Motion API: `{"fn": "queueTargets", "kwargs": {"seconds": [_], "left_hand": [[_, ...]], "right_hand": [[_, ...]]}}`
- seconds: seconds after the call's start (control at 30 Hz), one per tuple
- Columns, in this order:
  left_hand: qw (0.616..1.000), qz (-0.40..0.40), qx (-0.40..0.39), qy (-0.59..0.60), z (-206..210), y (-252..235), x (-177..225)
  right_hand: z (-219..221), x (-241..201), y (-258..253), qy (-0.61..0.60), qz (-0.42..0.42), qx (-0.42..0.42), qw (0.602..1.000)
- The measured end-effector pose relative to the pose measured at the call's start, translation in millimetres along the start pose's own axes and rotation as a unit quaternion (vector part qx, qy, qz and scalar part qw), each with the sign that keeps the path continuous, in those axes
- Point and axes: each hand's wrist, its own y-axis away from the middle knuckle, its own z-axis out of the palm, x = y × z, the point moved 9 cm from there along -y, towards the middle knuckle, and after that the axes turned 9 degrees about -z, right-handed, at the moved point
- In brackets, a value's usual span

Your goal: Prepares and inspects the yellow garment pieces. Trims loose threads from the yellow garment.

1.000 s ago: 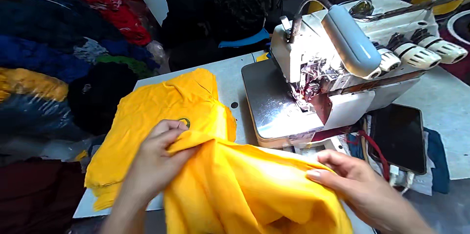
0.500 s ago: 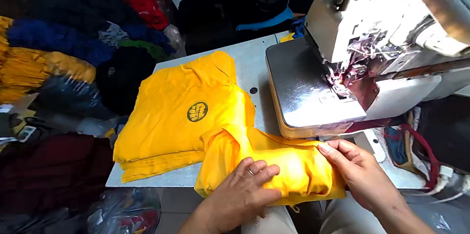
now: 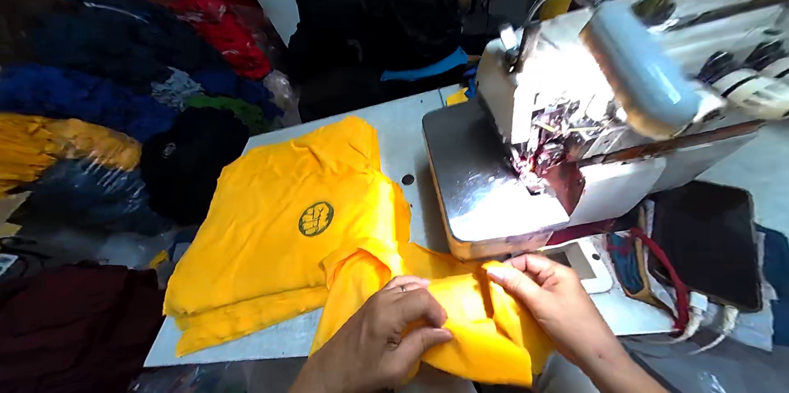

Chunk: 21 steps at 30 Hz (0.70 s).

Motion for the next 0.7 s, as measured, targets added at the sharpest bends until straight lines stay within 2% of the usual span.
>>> {"fn": "queueTargets", "kwargs": {"seconds": [0.07,0.13,0.23,0.3,0.37,0.4,0.47,0.53,0.6,0.7], "left_hand": [[0.999,-0.018,0.021,0.045,-4,-5,-3],[0.996,-0.006,0.021,0.081,-7,-11,12],[0.996,-0.023,0.047,0.077,-14,-10,18],[0.991,-0.097,0.091,0.014,-11,-2,-20],[0.971,-0.202,0.124,-0.040,-5,12,-68],[0.959,-0.240,0.139,-0.054,-5,19,-81],[0.949,-0.262,0.164,-0.065,-12,22,-84],[0.957,-0.217,0.178,-0.078,-19,16,-67],[0.976,-0.140,0.159,-0.057,-23,6,-31],[0.992,-0.076,0.067,0.081,-16,-8,39]], "right_hand": [[0,0,0,-0.054,0.030,0.006,0.998],[1,-4,5,-0.157,0.059,0.006,0.986],[6,-4,17,-0.238,0.089,-0.005,0.967],[10,3,23,-0.223,0.106,-0.008,0.969],[10,6,25,-0.191,0.103,-0.003,0.976],[9,7,24,-0.179,0.098,-0.001,0.979],[9,7,22,-0.170,0.085,0.004,0.982],[10,5,21,-0.171,0.071,0.005,0.983],[12,-2,20,-0.168,0.048,0.001,0.985],[12,-19,23,-0.135,-0.001,-0.016,0.991]]}}
